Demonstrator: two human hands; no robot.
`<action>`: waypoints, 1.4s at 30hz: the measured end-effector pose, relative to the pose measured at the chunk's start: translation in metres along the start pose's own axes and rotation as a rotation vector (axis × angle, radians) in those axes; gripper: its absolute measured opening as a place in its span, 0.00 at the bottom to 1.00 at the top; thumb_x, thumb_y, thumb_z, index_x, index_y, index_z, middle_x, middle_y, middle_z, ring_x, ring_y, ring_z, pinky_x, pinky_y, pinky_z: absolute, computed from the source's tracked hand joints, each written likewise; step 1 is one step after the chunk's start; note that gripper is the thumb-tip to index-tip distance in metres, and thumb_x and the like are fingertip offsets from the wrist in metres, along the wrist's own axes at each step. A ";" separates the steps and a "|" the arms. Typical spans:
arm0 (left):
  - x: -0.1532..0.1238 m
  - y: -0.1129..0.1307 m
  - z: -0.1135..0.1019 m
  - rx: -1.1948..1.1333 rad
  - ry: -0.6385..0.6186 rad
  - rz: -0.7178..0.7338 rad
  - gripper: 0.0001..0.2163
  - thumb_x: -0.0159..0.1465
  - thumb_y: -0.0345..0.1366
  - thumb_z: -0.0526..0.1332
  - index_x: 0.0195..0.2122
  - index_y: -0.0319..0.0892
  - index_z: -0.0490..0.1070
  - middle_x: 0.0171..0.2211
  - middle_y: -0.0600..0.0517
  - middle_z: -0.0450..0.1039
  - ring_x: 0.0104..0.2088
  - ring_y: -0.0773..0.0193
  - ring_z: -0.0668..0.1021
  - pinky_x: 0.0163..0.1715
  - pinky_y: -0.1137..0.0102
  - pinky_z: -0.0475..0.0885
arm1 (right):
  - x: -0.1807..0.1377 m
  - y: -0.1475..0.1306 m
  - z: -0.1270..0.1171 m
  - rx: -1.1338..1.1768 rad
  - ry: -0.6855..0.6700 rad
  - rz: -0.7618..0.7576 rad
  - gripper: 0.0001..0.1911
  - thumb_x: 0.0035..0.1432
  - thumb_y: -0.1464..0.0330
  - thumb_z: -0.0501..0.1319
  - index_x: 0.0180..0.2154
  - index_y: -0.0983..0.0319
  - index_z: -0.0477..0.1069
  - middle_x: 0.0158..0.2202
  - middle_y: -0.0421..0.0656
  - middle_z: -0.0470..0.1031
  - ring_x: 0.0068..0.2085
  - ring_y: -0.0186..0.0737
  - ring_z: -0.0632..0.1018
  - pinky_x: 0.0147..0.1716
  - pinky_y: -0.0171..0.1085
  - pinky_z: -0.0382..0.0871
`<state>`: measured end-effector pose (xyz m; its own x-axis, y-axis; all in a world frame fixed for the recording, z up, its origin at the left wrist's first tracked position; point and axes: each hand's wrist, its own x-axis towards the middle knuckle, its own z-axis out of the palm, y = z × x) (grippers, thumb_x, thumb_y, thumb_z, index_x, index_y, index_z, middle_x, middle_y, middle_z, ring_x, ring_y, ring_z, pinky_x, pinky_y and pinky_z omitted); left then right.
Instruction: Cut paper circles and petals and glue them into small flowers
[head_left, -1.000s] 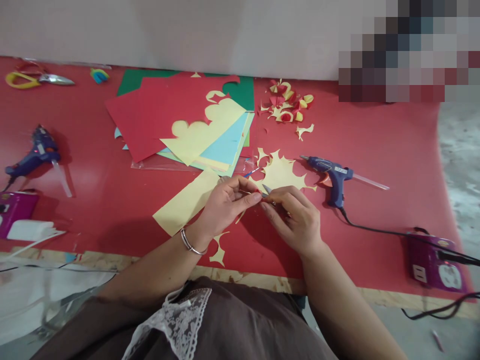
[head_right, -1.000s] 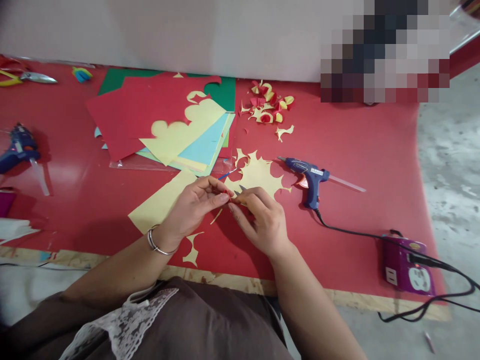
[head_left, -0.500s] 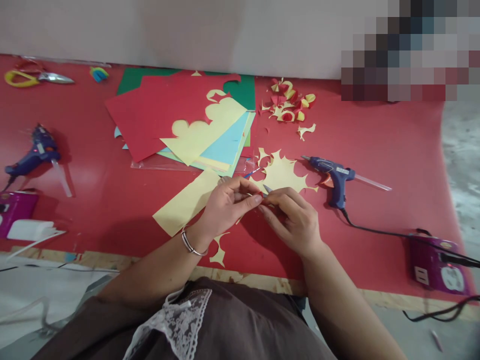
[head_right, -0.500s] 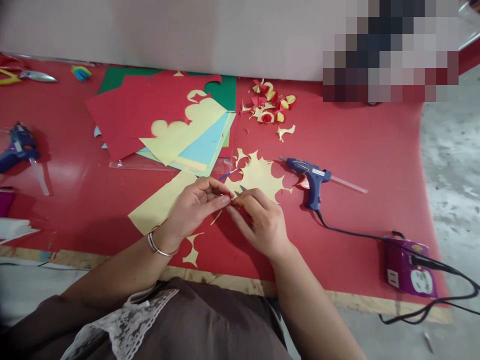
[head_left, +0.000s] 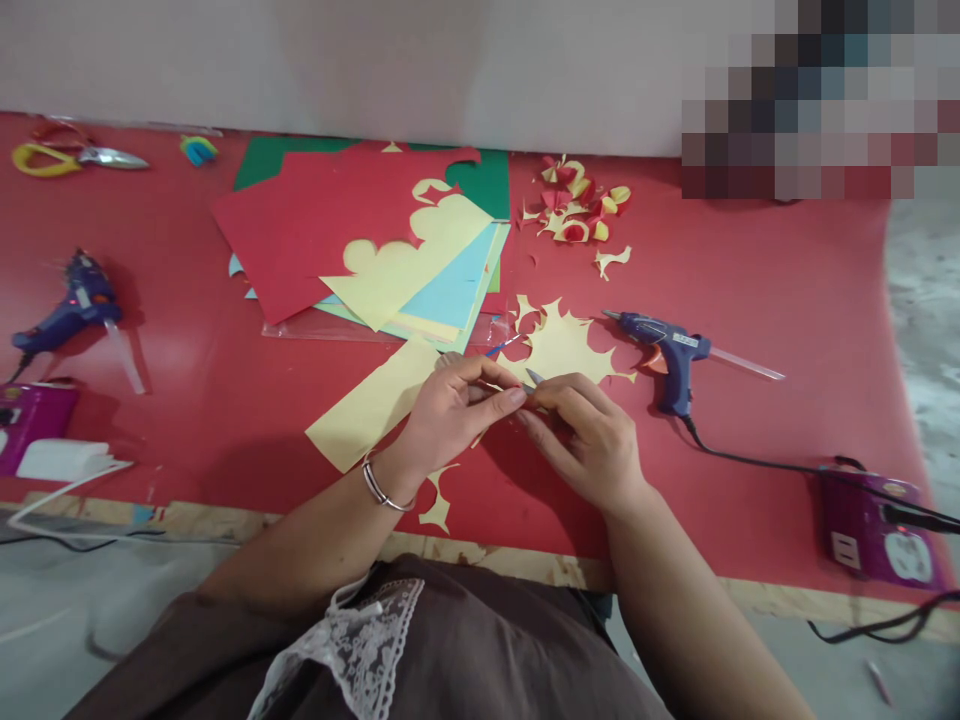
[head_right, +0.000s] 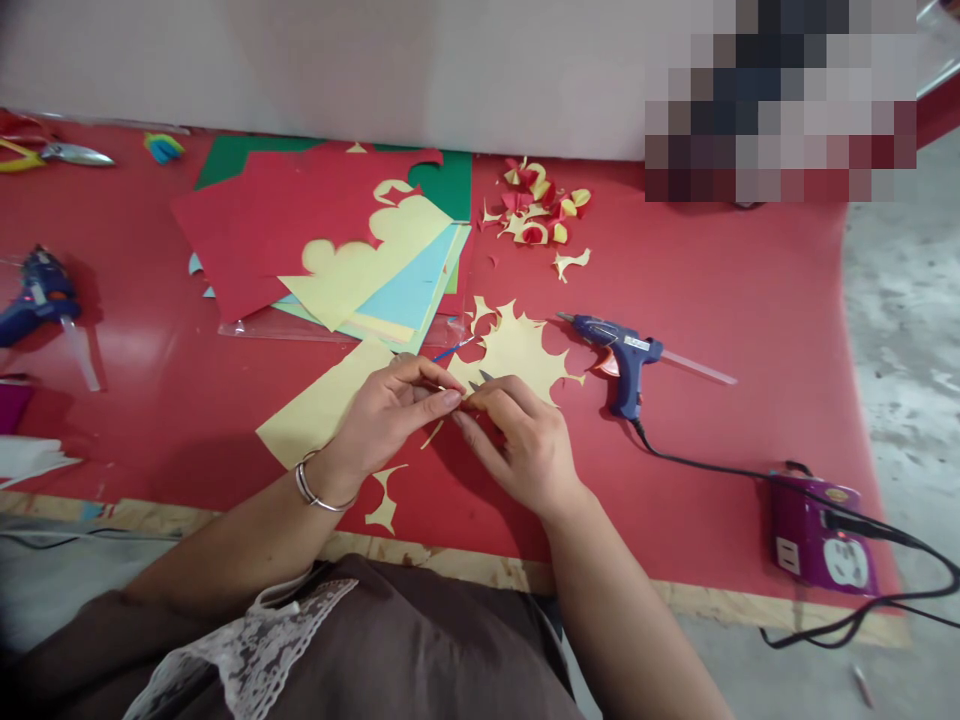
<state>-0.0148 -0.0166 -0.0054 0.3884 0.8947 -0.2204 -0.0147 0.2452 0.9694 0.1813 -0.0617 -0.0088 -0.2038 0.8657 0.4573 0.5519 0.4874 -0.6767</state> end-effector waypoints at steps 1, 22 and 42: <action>0.000 0.000 0.000 0.002 0.001 0.000 0.13 0.65 0.47 0.75 0.37 0.43 0.81 0.34 0.48 0.79 0.38 0.58 0.82 0.32 0.69 0.77 | 0.000 0.000 0.000 -0.004 -0.002 0.000 0.05 0.69 0.74 0.67 0.43 0.58 0.75 0.40 0.46 0.80 0.38 0.40 0.83 0.35 0.37 0.78; 0.002 0.000 0.001 -0.066 -0.007 0.019 0.15 0.64 0.49 0.76 0.36 0.42 0.81 0.34 0.51 0.80 0.36 0.63 0.81 0.40 0.68 0.80 | 0.001 0.001 -0.002 0.039 0.007 0.018 0.05 0.71 0.74 0.65 0.42 0.58 0.76 0.39 0.46 0.81 0.40 0.41 0.84 0.38 0.40 0.81; 0.004 -0.001 -0.001 -0.105 -0.023 -0.030 0.15 0.63 0.46 0.77 0.39 0.41 0.79 0.35 0.50 0.80 0.35 0.65 0.81 0.40 0.68 0.80 | 0.002 0.002 -0.002 0.061 0.001 0.068 0.06 0.72 0.73 0.64 0.39 0.58 0.76 0.38 0.45 0.81 0.38 0.40 0.83 0.35 0.39 0.79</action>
<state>-0.0139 -0.0134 -0.0072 0.4114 0.8777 -0.2458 -0.0989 0.3111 0.9452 0.1835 -0.0592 -0.0081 -0.1667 0.8971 0.4093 0.5142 0.4333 -0.7402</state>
